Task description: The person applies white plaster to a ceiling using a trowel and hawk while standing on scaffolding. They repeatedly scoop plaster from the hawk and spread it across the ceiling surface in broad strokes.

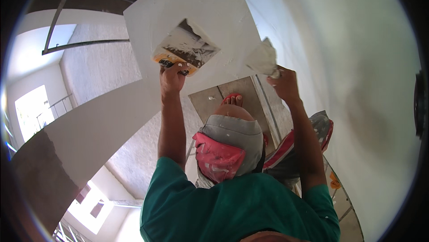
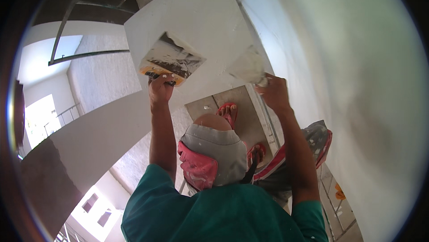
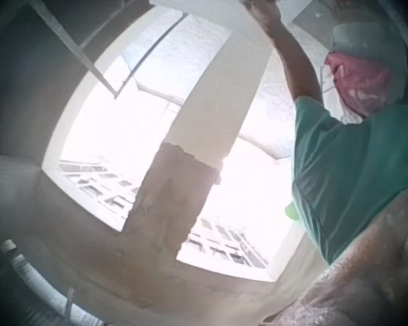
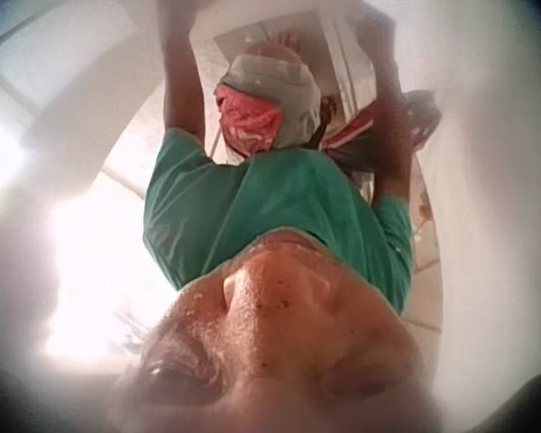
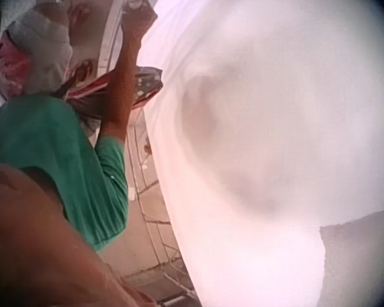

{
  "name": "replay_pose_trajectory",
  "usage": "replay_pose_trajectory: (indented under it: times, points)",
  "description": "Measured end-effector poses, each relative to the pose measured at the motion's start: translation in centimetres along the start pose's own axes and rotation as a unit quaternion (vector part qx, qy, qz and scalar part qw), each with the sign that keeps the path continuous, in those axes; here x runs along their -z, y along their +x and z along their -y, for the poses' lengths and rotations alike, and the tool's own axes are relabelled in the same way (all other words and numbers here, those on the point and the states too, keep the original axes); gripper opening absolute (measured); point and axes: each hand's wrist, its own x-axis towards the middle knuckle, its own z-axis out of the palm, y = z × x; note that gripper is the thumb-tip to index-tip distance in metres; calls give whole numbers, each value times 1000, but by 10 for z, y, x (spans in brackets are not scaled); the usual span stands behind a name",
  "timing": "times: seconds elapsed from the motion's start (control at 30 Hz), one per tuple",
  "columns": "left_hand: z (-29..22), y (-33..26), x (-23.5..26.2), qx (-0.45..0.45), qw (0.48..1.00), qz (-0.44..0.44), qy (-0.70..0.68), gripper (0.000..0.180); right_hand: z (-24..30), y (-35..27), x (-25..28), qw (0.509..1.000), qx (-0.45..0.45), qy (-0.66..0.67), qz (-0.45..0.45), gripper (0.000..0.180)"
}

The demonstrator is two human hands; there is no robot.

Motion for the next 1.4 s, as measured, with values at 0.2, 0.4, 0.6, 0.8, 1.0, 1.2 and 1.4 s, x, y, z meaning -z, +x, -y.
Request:
replay_pose_trajectory:
  times: [0.2, 0.4, 0.6, 0.8, 1.0, 1.2, 1.4]
  points:
    - [2, -17, -73, -69, 993, 19, -91, 42, 44, 28, -12, 999, 37, -20, -20, 27]
    - [1, -10, -82, -149, 969, 127, 153, 36, 59, 27, 18, 1000, 6, -22, -18, 24]
    - [-11, -21, -108, -181, 902, 184, 347, 35, 67, 20, 27, 998, 28, 11, -47, 23]
    - [-23, 0, -129, -381, 711, 293, 514, 40, 55, 16, 37, 995, 76, 3, -70, 27]
    - [-9, 33, -78, -296, 725, 114, 611, 41, 74, -1, 76, 994, 80, 24, -70, 28]
    - [-30, 35, -58, -107, 949, -121, 270, 47, 109, -29, 139, 995, 46, 44, -72, 25]
    - [-114, 4, -97, -28, 939, -106, 325, 55, 165, -82, 198, 986, 54, -59, -144, 24]
